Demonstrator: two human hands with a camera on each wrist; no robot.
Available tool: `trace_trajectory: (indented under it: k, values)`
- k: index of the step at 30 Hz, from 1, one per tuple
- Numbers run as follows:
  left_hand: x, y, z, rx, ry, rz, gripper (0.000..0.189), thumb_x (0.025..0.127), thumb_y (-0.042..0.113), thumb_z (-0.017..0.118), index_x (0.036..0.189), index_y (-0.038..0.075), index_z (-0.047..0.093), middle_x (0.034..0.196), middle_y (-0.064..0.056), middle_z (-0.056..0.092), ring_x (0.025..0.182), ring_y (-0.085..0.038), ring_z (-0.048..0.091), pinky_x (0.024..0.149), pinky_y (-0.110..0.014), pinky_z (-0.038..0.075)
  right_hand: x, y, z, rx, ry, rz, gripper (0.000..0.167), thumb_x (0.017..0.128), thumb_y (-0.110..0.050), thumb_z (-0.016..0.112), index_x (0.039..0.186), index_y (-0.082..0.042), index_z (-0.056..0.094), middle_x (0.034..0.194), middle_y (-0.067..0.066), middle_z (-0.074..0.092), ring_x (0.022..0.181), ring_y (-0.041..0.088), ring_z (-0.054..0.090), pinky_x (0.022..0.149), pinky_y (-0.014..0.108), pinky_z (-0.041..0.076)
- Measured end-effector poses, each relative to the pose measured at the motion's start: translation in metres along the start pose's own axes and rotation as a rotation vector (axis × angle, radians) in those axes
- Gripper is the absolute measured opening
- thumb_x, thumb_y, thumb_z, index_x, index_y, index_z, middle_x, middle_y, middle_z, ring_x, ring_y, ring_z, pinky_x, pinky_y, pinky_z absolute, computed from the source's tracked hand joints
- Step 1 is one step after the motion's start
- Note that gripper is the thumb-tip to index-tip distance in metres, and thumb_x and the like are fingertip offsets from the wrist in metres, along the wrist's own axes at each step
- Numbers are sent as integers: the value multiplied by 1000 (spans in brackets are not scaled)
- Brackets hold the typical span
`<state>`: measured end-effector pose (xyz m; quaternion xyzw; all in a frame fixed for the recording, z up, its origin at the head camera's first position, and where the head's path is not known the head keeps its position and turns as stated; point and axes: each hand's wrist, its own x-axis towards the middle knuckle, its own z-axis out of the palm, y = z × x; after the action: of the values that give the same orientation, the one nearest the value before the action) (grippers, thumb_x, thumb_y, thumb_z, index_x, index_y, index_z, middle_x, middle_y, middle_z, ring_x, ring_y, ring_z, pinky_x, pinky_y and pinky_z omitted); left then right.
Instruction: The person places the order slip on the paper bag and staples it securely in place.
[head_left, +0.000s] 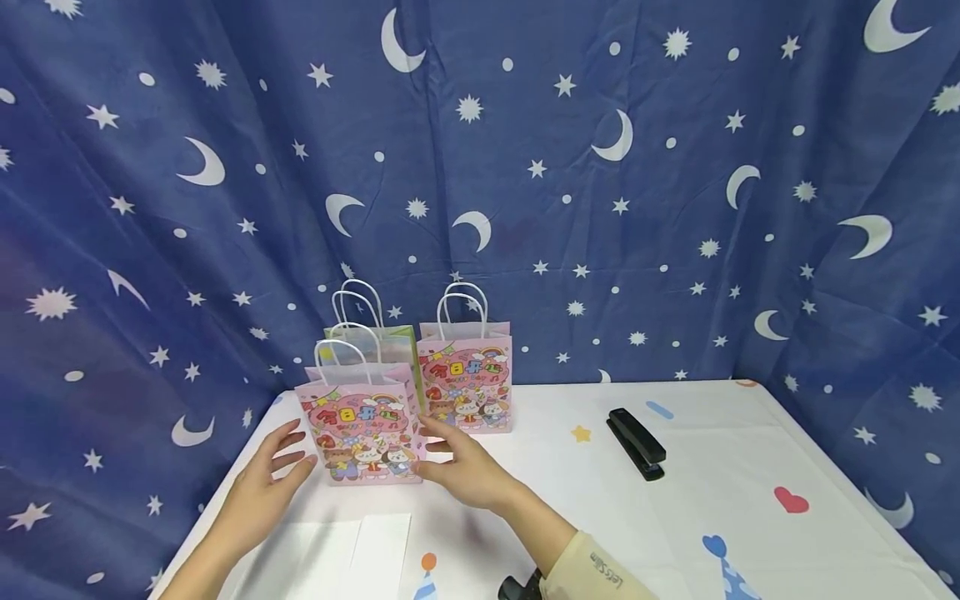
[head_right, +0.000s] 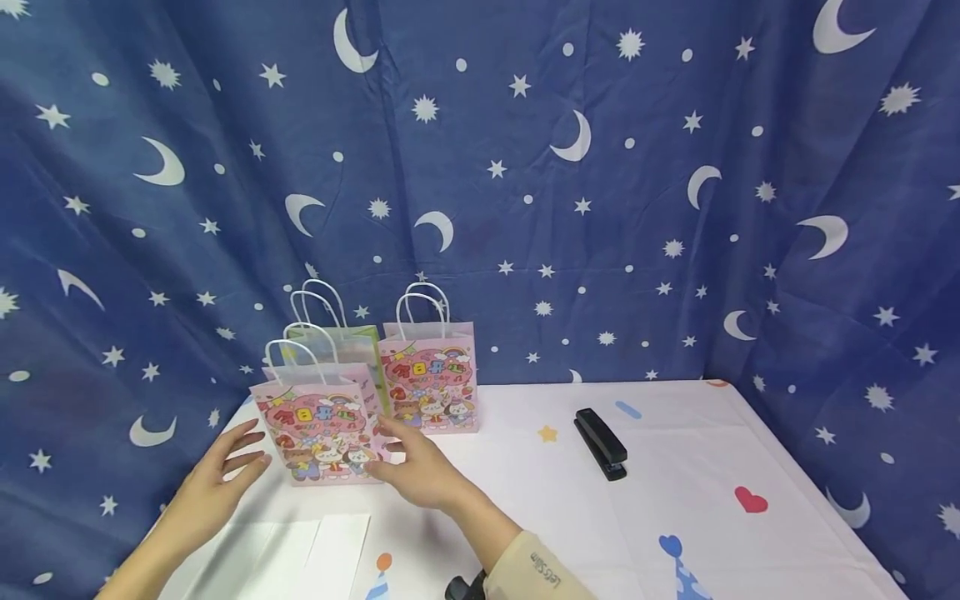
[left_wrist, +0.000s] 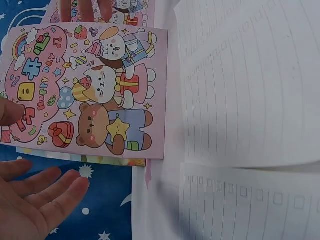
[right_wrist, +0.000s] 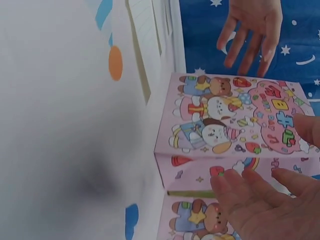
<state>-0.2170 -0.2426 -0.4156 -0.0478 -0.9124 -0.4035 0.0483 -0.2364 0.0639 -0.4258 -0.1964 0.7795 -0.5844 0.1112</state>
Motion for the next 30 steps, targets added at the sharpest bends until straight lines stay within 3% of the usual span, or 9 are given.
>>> trace_trajectory:
  k: [4,12,20,30]
  values:
    - [3,2,4,-33,-24,16,77,107,35,58,165,9,15,159,-28,40,137,-51,52,102,-60,52,1,-1,5,-3,-4,8,70,99,-26,69,161,-22,37,160,7,46,145,35,47,111,48,49]
    - [4,5,9,-58,-25,34,73,107,39,56,164,9,21,155,-26,47,135,-46,56,102,-54,54,2,0,12,0,7,19,72,98,-27,70,161,-21,36,162,6,43,146,35,46,111,47,49]
    - [-3,13,8,9,38,60,64,107,37,57,159,9,32,147,-26,56,128,-46,62,99,-58,55,-3,-3,12,8,8,39,73,98,-28,70,162,-21,35,161,7,44,146,36,47,108,47,52]
    - [-5,25,6,90,120,108,44,107,36,57,141,9,52,127,-20,71,111,-42,72,89,-55,60,-14,-9,-5,8,-5,16,75,100,-28,69,163,-21,31,162,8,42,144,37,49,107,49,53]
